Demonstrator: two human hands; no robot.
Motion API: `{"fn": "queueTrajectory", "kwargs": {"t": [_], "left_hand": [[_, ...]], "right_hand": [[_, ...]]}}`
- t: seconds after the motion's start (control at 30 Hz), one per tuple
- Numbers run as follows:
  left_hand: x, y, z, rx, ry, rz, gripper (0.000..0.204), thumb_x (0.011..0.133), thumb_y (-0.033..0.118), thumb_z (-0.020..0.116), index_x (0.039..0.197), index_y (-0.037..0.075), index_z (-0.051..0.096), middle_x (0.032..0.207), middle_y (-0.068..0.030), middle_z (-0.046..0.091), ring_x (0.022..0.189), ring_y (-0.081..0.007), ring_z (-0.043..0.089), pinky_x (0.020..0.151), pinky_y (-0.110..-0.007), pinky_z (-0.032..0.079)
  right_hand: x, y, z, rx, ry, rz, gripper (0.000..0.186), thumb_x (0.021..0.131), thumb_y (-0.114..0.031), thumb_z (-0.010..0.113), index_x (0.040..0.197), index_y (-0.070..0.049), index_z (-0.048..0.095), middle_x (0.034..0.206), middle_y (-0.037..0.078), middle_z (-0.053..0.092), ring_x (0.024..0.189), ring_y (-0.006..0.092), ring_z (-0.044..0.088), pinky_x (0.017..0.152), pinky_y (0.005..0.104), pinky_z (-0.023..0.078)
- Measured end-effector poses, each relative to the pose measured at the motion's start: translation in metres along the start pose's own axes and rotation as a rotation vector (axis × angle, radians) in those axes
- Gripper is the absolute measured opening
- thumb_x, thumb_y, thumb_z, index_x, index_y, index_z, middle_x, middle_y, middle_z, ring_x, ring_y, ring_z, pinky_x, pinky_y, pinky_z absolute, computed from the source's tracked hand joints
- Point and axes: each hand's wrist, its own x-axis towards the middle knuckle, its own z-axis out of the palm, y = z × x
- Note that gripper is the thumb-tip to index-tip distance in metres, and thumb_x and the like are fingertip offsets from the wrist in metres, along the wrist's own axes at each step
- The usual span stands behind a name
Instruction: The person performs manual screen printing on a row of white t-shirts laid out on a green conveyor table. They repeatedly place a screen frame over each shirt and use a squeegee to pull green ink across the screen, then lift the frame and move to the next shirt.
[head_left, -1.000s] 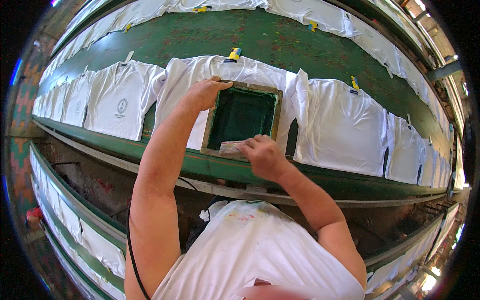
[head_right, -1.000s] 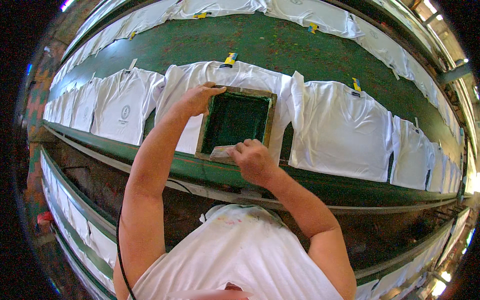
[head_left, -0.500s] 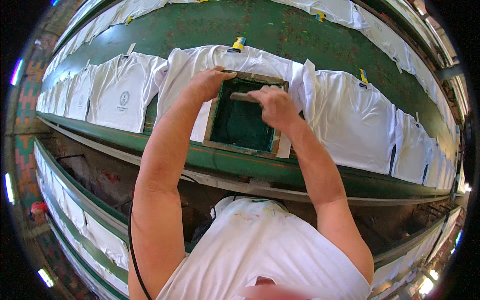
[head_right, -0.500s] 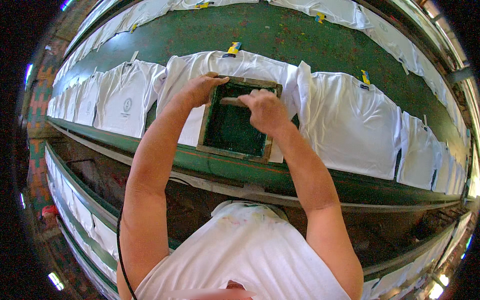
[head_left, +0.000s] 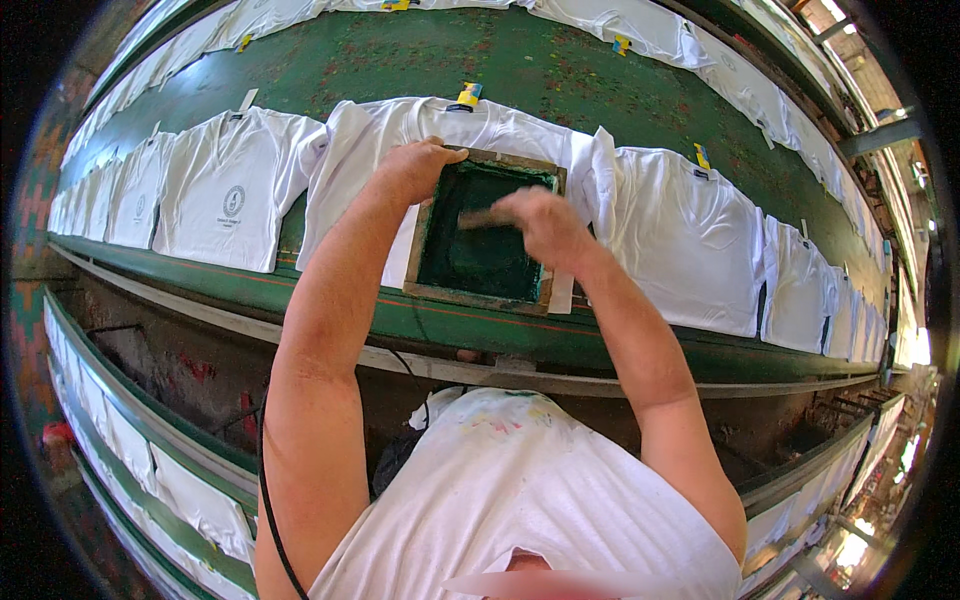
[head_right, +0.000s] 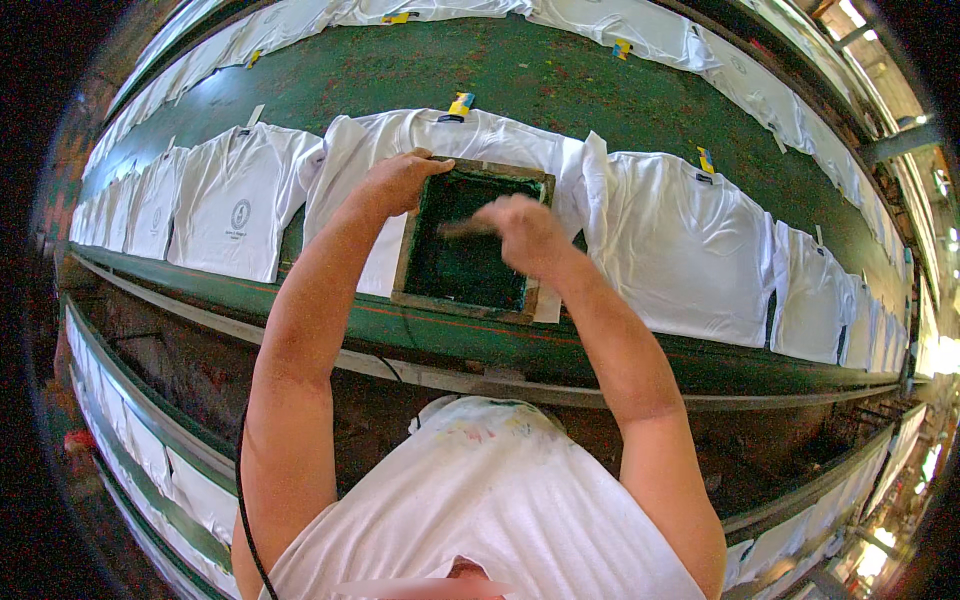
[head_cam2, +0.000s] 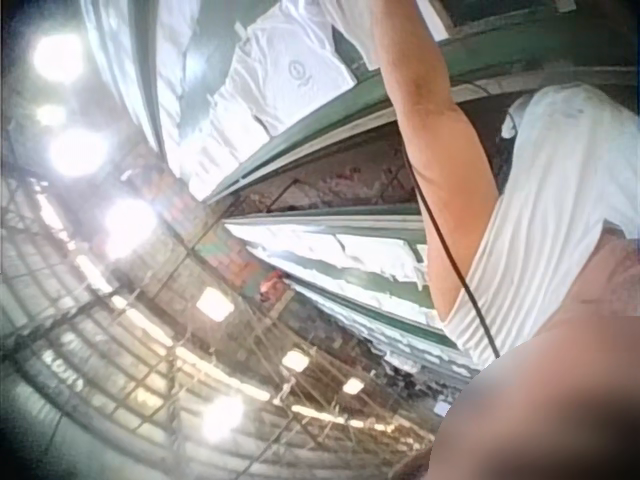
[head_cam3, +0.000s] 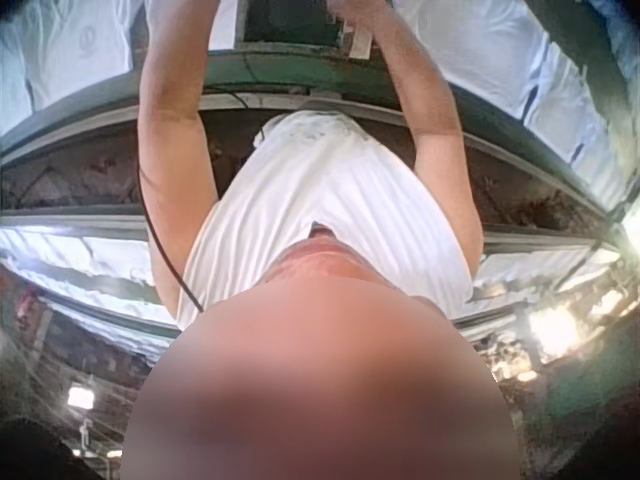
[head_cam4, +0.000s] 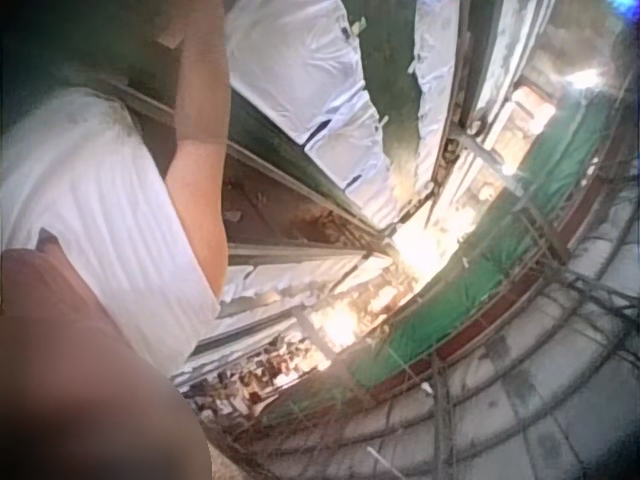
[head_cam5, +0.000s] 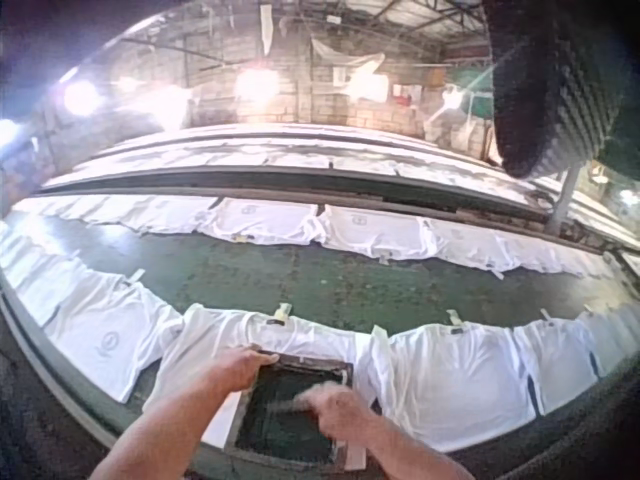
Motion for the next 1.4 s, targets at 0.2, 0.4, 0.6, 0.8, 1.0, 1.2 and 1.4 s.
{"fn": "queueTrajectory", "kwargs": {"t": [0.2, 0.4, 0.6, 0.8, 1.0, 1.2, 1.4], "left_hand": [[0.003, -0.009, 0.01, -0.028, 0.08, 0.048, 0.062, 0.1, 0.011, 0.076, 0.155, 0.038, 0.071, 0.14, -0.0077, 0.076, 0.129, -0.034, 0.075, 0.105, -0.048, 0.061], [0.009, -0.019, 0.017, -0.131, 0.017, 0.014, 0.083, 0.086, 0.001, 0.088, 0.158, 0.037, 0.069, 0.145, -0.0081, 0.075, 0.132, -0.0345, 0.074, 0.108, -0.047, 0.06], [-0.012, -0.027, 0.018, -0.234, 0.18, 0.084, 0.085, 0.077, 0.0, 0.094, 0.157, 0.016, 0.07, 0.143, -0.0196, 0.074, 0.129, -0.038, 0.075, 0.107, -0.048, 0.06], [-0.064, -0.007, 0.056, -0.806, 0.317, -0.276, 0.069, 0.082, 0.0, 0.089, 0.149, 0.0, 0.071, 0.13, -0.0275, 0.076, 0.118, -0.0424, 0.077, 0.107, -0.048, 0.06], [-0.104, 0.032, 0.12, -0.73, 0.698, -0.163, 0.053, 0.089, -0.003, 0.079, 0.141, 0.002, 0.076, 0.139, -0.0251, 0.072, 0.131, -0.0437, 0.068, 0.113, -0.049, 0.056], [-0.106, 0.034, 0.128, -0.608, 0.693, -0.11, 0.045, 0.092, -0.009, 0.071, 0.134, 0.006, 0.078, 0.147, -0.025, 0.067, 0.14, -0.045, 0.061, 0.121, -0.051, 0.05], [-0.126, 0.042, 0.129, -0.524, 0.894, -0.003, 0.04, 0.091, -0.011, 0.07, 0.124, 0.009, 0.081, 0.15, -0.0252, 0.065, 0.135, -0.0469, 0.062, 0.116, -0.054, 0.052]], "right_hand": [[0.026, 0.019, 0.005, -0.138, 0.122, 0.131, 0.047, 0.092, 0.005, 0.062, 0.133, -0.008, 0.08, 0.122, 0.021, 0.08, 0.118, 0.0429, 0.075, 0.107, 0.0518, 0.058], [-0.017, -0.025, 0.024, -0.182, 0.116, 0.039, 0.048, 0.087, 0.006, 0.064, 0.13, -0.008, 0.081, 0.107, 0.016, 0.078, 0.104, 0.0393, 0.074, 0.098, 0.0498, 0.06], [-0.058, -0.076, 0.035, -0.169, 0.064, 0.047, 0.053, 0.083, 0.01, 0.066, 0.13, -0.007, 0.081, 0.115, 0.014, 0.08, 0.105, 0.0367, 0.073, 0.099, 0.0481, 0.06], [-0.082, -0.1, 0.05, -0.174, 0.053, 0.094, 0.049, 0.087, 0.003, 0.072, 0.135, -0.007, 0.079, 0.125, 0.012, 0.078, 0.112, 0.0342, 0.069, 0.103, 0.0451, 0.058], [-0.099, -0.099, 0.05, -0.018, 0.081, 0.102, 0.049, 0.094, -0.016, 0.083, 0.141, -0.006, 0.074, 0.14, 0.016, 0.072, 0.128, 0.0387, 0.065, 0.113, 0.0474, 0.053], [-0.113, -0.063, 0.05, 0.026, 0.487, 0.351, 0.06, 0.1, -0.019, 0.081, 0.154, -0.001, 0.063, 0.147, 0.023, 0.067, 0.139, 0.0422, 0.062, 0.121, 0.0513, 0.049], [-0.122, -0.033, 0.055, 0.734, 0.518, 0.713, 0.06, 0.109, -0.014, 0.074, 0.164, 0.002, 0.054, 0.142, 0.014, 0.071, 0.123, 0.0243, 0.07, 0.108, 0.0396, 0.057]]}}
